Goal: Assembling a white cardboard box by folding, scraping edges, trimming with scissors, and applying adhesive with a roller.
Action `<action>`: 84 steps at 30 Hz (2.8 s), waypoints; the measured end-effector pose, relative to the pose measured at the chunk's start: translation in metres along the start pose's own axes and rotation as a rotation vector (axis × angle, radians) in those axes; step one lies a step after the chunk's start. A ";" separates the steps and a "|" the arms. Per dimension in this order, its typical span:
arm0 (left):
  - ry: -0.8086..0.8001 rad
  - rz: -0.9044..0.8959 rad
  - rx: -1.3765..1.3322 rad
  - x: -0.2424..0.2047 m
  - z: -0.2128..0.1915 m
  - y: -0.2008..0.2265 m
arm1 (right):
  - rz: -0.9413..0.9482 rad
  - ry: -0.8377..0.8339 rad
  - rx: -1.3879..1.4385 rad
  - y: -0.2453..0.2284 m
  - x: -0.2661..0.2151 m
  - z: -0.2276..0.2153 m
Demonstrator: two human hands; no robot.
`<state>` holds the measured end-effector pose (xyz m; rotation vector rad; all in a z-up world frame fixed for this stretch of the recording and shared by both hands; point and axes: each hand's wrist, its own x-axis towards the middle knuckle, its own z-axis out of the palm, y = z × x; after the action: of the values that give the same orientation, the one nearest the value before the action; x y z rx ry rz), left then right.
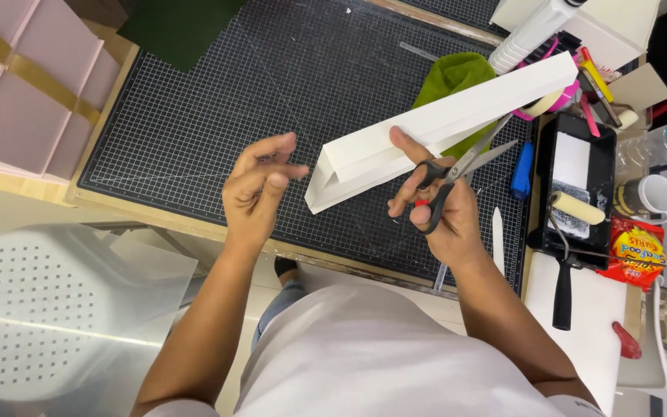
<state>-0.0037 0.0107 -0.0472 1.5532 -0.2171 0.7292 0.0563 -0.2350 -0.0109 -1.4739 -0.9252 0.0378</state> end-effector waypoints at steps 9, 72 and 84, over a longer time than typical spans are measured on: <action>0.014 0.033 -0.120 0.014 0.058 0.015 | -0.005 0.003 -0.005 0.007 0.002 0.001; -1.167 0.421 -0.095 -0.083 0.217 -0.192 | 1.255 0.565 -1.300 0.169 -0.227 -0.092; -0.856 -0.220 0.824 0.015 0.127 -0.274 | 0.825 0.457 -0.760 0.174 -0.101 0.040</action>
<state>0.1979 -0.0666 -0.2591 2.5752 -0.3913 -0.1111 0.0550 -0.2298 -0.2162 -2.3595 0.1261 -0.0525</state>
